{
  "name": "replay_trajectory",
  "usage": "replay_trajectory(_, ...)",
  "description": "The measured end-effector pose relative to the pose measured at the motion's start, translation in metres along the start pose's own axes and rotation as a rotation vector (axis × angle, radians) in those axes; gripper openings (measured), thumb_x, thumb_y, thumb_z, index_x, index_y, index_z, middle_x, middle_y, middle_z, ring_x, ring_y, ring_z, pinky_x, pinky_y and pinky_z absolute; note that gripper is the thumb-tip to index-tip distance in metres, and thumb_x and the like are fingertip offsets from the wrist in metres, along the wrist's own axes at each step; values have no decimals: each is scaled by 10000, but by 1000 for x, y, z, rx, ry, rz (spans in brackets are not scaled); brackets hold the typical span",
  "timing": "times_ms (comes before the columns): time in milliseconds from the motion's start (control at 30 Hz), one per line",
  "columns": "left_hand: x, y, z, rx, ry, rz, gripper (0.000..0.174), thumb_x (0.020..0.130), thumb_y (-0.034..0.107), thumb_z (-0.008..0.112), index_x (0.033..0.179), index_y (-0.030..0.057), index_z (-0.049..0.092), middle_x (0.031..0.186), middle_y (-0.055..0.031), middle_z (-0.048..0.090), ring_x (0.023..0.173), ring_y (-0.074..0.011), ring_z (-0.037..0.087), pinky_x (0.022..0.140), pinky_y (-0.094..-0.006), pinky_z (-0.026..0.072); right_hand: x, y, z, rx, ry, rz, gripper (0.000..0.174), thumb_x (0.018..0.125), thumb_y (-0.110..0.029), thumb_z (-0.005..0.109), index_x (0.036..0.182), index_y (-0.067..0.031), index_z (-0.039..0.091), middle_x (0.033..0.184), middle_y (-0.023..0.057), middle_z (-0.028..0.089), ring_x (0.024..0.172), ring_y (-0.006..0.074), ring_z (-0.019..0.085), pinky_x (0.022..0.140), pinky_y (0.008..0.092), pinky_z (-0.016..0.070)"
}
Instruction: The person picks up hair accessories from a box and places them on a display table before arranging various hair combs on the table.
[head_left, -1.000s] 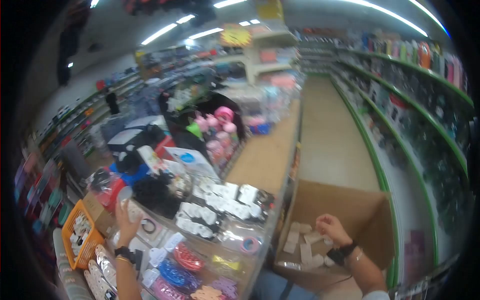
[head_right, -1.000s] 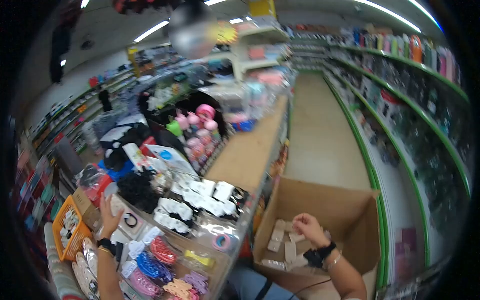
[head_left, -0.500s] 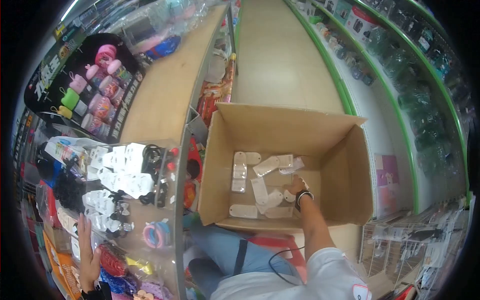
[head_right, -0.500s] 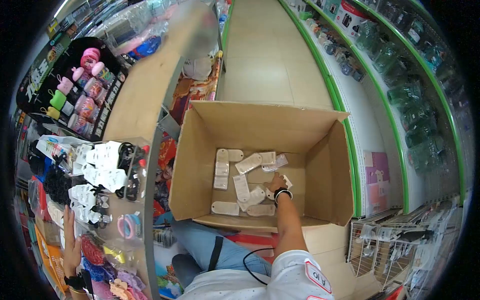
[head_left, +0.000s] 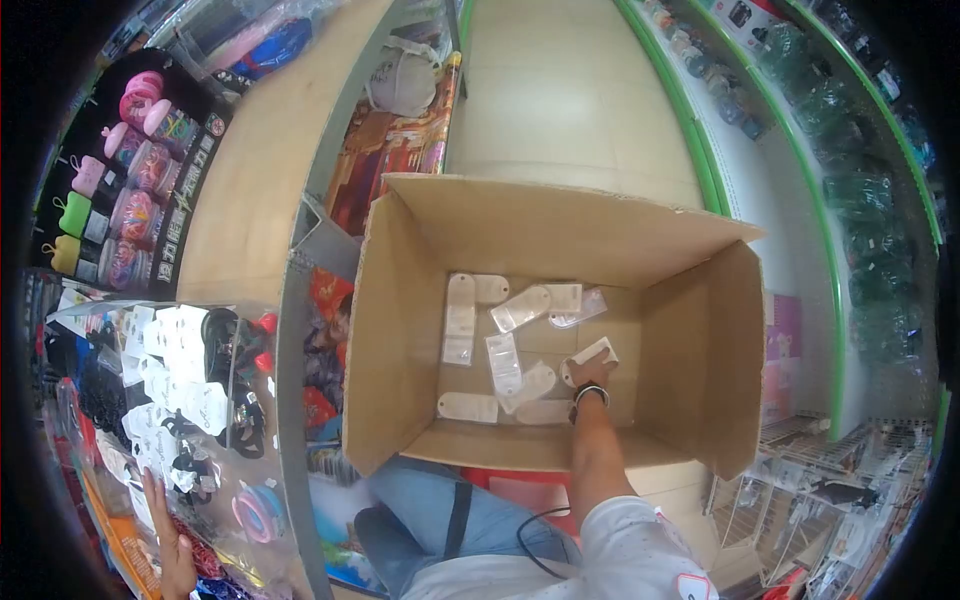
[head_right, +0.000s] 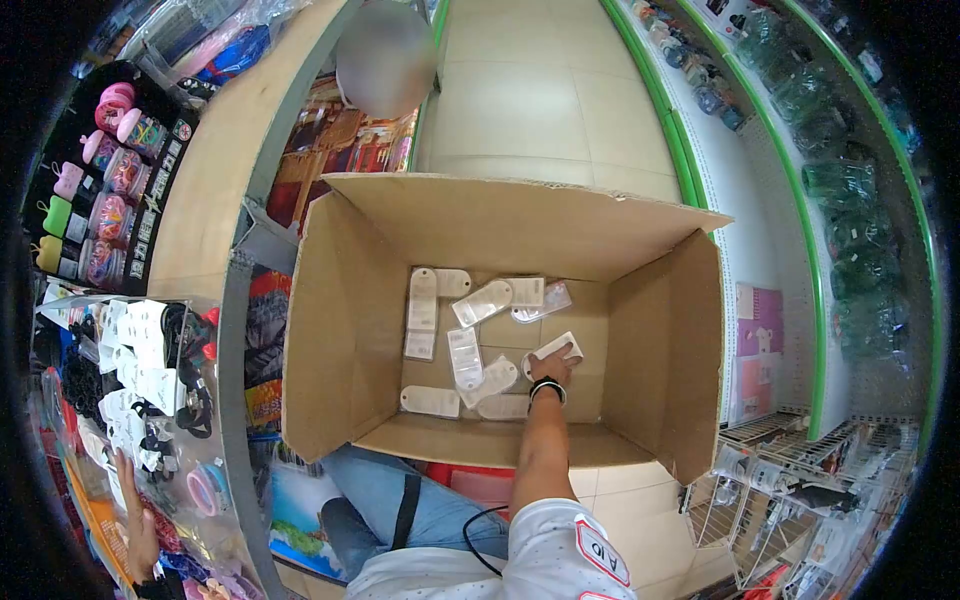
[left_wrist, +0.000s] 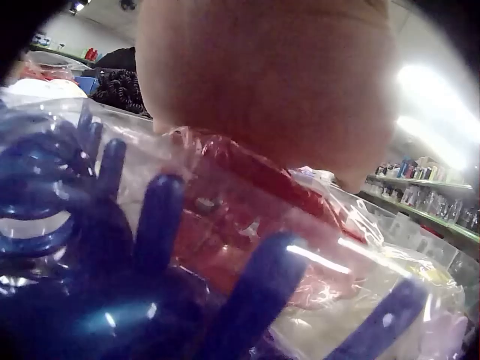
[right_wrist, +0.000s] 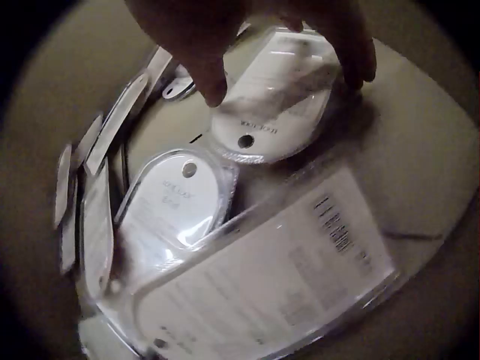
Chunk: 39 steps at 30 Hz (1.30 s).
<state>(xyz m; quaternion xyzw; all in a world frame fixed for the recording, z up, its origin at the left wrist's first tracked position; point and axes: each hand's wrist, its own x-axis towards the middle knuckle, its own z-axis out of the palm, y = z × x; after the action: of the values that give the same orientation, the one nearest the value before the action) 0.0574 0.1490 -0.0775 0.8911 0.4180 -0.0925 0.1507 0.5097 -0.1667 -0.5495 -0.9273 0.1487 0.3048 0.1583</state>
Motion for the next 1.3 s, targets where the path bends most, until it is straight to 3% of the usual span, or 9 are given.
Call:
replay_trajectory(167,0,-21,6,-2,38,12,776,817,619,269,1384,100,160,1452,-131,24,1339,-279,-7,1066,-451,20,25,9,30,298,344,236,1092,561,-200,801,1362,-112,64,1353,320,133,1144,440,390,964,420,364)
replay_trajectory(367,0,-27,9,-5,57,-7,781,808,630,291,1382,114,176,1452,-126,34,1340,-275,-2,1064,-457,16,61,22,40,905,409,202,883,531,-17,745,1274,-4,270,1080,246,514,1026,320,519,912,374,399)
replay_trajectory(433,1,-25,9,-7,59,-14,780,805,632,296,1382,121,180,1453,-123,37,1340,-275,-2,1065,-456,14,82,22,35,1144,-114,-159,621,531,49,683,1116,36,474,1009,173,563,985,260,536,845,347,427)
replay_trajectory(500,1,-25,10,-11,62,-19,778,803,634,301,1382,127,184,1453,-120,40,1340,-274,-2,1065,-455,11,33,-14,-18,1015,-206,-280,421,574,-28,645,989,10,582,962,134,595,963,274,544,817,374,434)
replay_trajectory(567,0,-27,11,-11,75,-15,770,804,632,301,1382,137,188,1454,-113,44,1340,-273,2,1066,-451,8,26,-31,-30,-131,-201,-605,406,624,-162,607,1008,-32,601,1043,116,582,1008,307,517,885,433,380)
replay_trajectory(700,1,-28,11,5,80,-15,771,802,633,307,1383,141,186,1455,-108,47,1340,-273,7,1067,-447,7,12,-29,16,-514,-340,-1186,409,640,-278,577,994,-78,629,1280,111,408,1220,303,312,973,504,247)
replay_trajectory(800,0,-28,13,14,93,-17,758,808,615,315,1382,135,191,1453,-115,52,1340,-276,11,1067,-443,11,-31,-29,36,-854,-401,-1215,528,593,-300,662,1063,-71,588,1278,132,382,1238,313,267,989,506,237)
replay_trajectory(1133,1,-16,11,29,81,1,729,826,562,340,1375,106,191,1449,-130,59,1339,-284,20,1068,-434,26,-26,-25,16,-610,-543,-1007,1050,455,-296,815,1284,-41,222,1098,243,481,1074,396,453,954,456,329)
replay_trajectory(1300,2,-14,10,3,77,11,722,823,532,366,1372,94,200,1448,-133,63,1339,-283,26,1068,-430,28,-48,8,-2,-291,-535,-970,940,499,-254,795,1271,-72,290,1156,241,474,1048,374,475,902,404,386)
